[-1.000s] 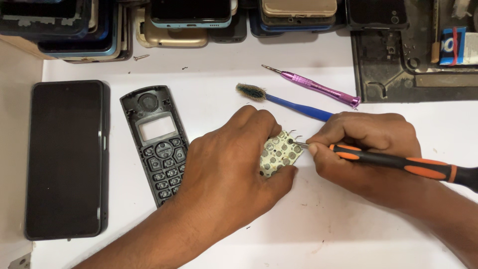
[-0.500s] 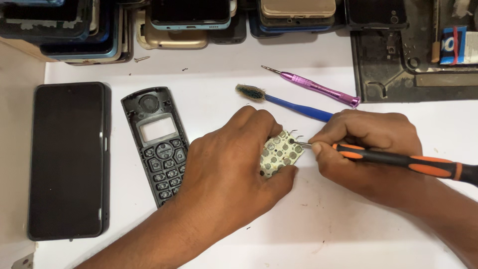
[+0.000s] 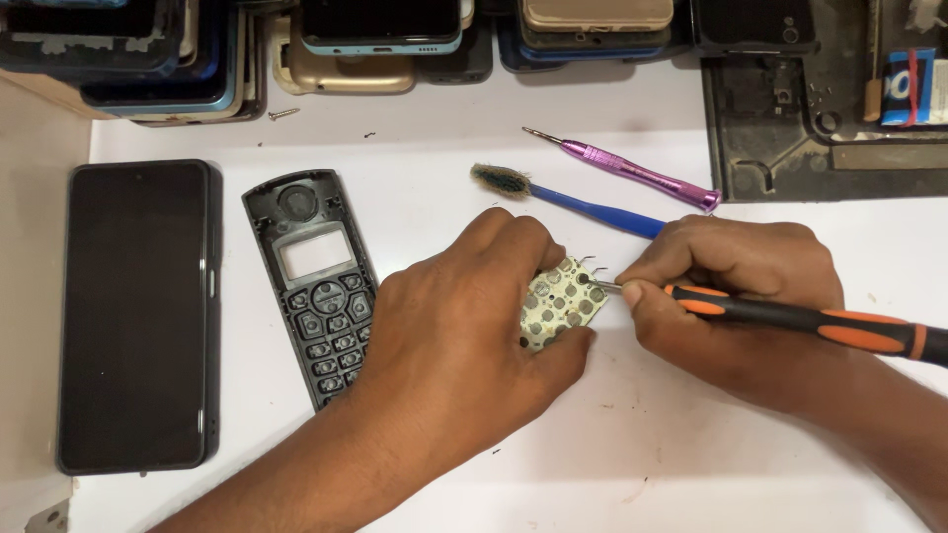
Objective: The person disassembles a feature phone and works on its keypad board with a screwdriver, prying at the button contacts and separating the keypad membrane from the board. They hold the phone steady with one hand while working the screwdriver tip across the contact pads, then lift the board free of the housing.
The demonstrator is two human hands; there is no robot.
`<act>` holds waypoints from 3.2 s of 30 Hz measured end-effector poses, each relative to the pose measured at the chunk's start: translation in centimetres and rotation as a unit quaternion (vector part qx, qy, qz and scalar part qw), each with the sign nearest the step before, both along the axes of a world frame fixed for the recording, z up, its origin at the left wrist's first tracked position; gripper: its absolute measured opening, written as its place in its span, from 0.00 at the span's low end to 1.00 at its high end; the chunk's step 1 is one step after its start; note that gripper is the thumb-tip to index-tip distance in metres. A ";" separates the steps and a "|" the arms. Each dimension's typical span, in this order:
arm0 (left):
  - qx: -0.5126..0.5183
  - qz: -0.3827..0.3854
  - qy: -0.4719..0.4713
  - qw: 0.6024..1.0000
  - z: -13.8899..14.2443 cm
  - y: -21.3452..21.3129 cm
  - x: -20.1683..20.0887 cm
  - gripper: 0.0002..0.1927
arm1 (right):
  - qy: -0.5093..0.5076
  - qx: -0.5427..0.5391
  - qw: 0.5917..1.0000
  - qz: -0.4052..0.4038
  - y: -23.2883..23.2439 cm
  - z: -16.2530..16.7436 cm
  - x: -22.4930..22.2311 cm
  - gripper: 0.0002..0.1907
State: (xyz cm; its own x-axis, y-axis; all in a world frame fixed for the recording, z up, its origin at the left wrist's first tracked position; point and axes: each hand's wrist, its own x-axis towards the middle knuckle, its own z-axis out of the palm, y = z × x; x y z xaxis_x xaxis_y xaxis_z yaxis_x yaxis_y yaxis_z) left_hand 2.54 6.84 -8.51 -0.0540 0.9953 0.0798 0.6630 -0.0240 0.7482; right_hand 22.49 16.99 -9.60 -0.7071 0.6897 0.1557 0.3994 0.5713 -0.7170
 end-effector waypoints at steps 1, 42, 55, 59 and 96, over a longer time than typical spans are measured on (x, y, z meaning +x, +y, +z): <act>0.005 0.000 -0.002 1.000 0.0 0.0 0.0 0.22 | 0.001 -0.009 1.000 0.001 0.0 0.0 0.0 0.04; 0.008 0.006 0.001 1.000 0.0 0.0 -0.2 0.23 | -0.009 0.015 1.000 0.002 -0.6 0.4 -0.5 0.03; -0.003 -0.016 0.038 0.999 0.3 -0.3 0.3 0.28 | 0.034 -0.073 0.995 -0.052 -0.1 -0.4 1.2 0.06; 0.013 0.008 0.028 0.999 0.8 -0.5 0.4 0.25 | 0.069 -0.063 0.994 -0.047 0.0 -0.5 2.0 0.06; -0.164 0.003 -0.239 0.957 0.9 -0.2 -1.5 0.14 | 0.092 -0.019 0.995 -0.032 -0.6 -0.1 2.5 0.05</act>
